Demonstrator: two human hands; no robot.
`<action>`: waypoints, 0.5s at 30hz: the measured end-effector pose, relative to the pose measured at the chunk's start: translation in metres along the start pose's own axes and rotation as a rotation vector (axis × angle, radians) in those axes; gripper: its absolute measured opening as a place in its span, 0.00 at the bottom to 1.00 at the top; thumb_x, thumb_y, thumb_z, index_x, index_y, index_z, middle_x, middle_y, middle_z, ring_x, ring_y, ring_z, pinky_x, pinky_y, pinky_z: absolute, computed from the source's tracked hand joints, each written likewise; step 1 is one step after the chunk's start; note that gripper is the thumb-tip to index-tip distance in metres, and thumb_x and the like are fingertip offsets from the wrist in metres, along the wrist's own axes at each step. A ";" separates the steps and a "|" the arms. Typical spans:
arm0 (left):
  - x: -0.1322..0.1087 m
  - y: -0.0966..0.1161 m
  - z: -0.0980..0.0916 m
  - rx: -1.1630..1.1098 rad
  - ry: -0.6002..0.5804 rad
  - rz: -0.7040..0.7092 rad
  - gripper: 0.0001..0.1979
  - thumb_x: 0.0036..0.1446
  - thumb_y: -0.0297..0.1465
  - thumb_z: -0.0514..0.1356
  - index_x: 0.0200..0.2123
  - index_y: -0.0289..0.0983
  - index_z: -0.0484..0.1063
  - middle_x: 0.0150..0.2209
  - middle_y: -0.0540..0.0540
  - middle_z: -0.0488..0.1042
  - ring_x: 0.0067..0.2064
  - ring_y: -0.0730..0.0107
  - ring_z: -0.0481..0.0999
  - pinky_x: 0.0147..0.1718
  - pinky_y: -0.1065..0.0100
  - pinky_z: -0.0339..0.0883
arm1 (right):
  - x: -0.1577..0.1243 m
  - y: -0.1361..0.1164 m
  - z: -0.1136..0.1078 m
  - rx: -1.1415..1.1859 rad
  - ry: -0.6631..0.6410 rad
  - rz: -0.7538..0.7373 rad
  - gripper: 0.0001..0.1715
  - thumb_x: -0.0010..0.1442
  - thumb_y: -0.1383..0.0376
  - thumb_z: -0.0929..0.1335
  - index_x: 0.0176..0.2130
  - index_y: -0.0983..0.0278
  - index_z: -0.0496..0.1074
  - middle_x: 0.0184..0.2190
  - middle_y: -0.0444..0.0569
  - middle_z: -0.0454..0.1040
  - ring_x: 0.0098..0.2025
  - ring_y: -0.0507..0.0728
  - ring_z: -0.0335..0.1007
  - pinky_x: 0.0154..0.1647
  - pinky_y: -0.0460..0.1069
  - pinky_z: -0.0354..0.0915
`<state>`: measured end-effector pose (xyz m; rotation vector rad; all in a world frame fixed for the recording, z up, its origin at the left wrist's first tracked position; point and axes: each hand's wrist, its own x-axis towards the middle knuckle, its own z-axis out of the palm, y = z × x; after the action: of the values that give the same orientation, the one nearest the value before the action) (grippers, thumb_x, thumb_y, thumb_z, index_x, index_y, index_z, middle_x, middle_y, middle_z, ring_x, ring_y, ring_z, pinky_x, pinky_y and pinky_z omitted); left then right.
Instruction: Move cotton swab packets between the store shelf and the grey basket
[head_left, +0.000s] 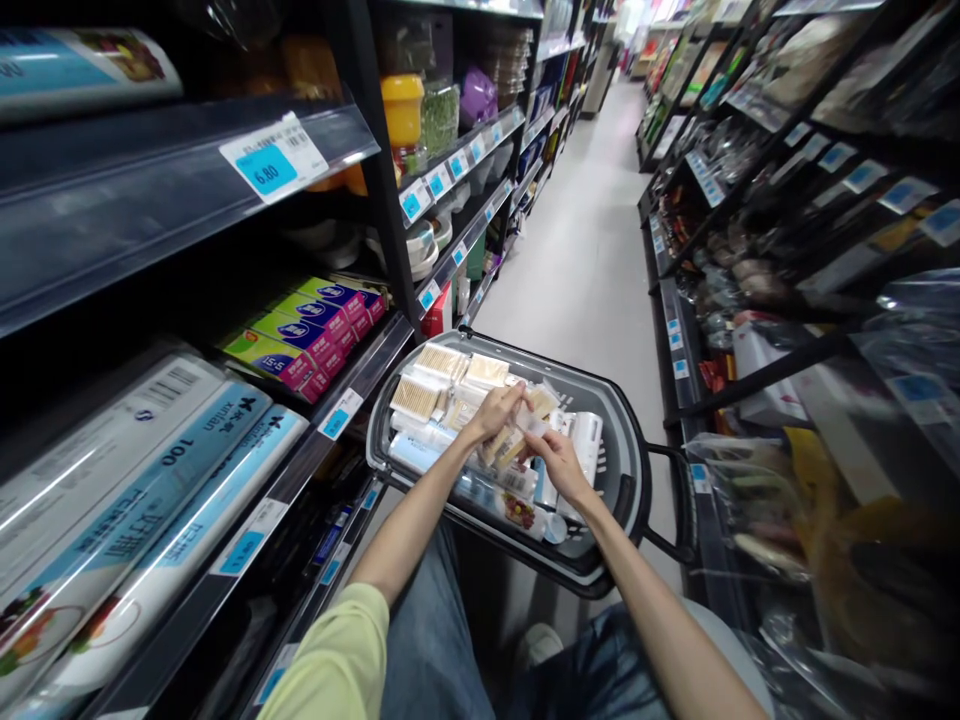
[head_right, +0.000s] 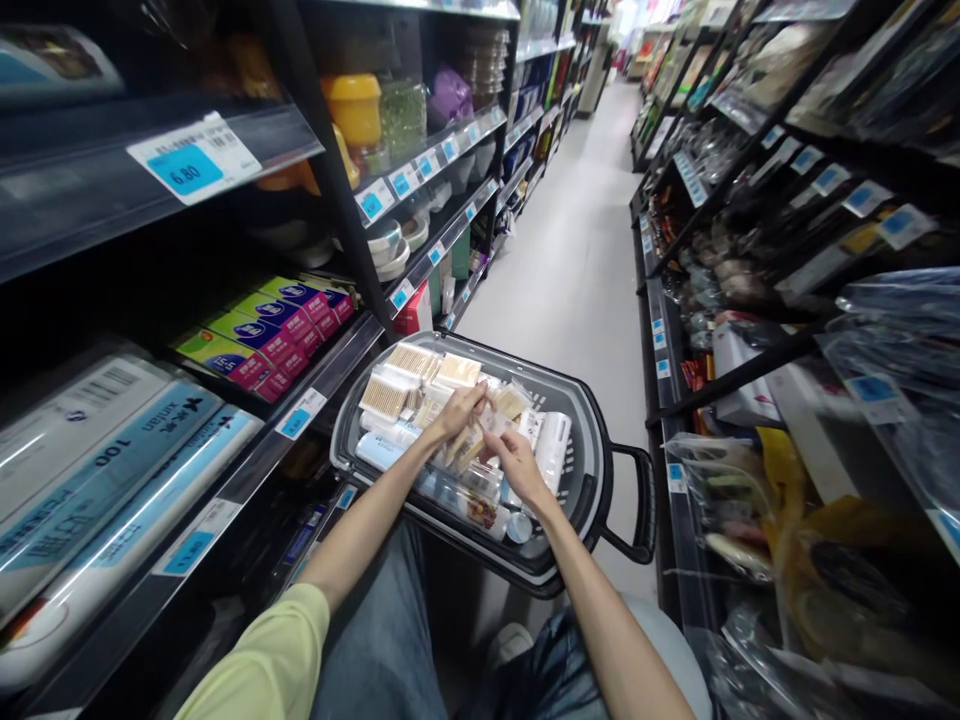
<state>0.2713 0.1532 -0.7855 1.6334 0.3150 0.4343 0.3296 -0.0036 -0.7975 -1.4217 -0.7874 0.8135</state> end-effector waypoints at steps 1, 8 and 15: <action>0.000 -0.001 0.001 0.005 0.006 0.022 0.35 0.64 0.57 0.46 0.27 0.34 0.76 0.18 0.54 0.56 0.24 0.74 0.59 0.29 0.68 0.55 | -0.002 0.000 0.001 -0.029 -0.022 -0.019 0.31 0.57 0.38 0.70 0.24 0.61 0.73 0.20 0.46 0.73 0.26 0.59 0.70 0.31 0.52 0.69; 0.003 -0.014 0.004 0.102 -0.092 -0.015 0.34 0.62 0.57 0.49 0.15 0.37 0.60 0.17 0.52 0.59 0.22 0.75 0.59 0.27 0.67 0.54 | -0.012 -0.001 0.020 -0.092 -0.072 -0.077 0.30 0.64 0.41 0.65 0.26 0.60 0.76 0.27 0.47 0.76 0.34 0.60 0.73 0.45 0.55 0.70; 0.010 -0.011 -0.009 0.247 0.120 0.105 0.32 0.71 0.50 0.41 0.19 0.38 0.61 0.21 0.49 0.62 0.27 0.71 0.68 0.34 0.62 0.69 | -0.003 0.001 0.030 0.067 0.138 0.021 0.27 0.53 0.46 0.76 0.45 0.57 0.72 0.45 0.49 0.76 0.45 0.60 0.74 0.41 0.53 0.74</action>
<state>0.2765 0.1666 -0.7947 1.8744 0.3859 0.5924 0.3022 0.0090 -0.7985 -1.4123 -0.6352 0.7424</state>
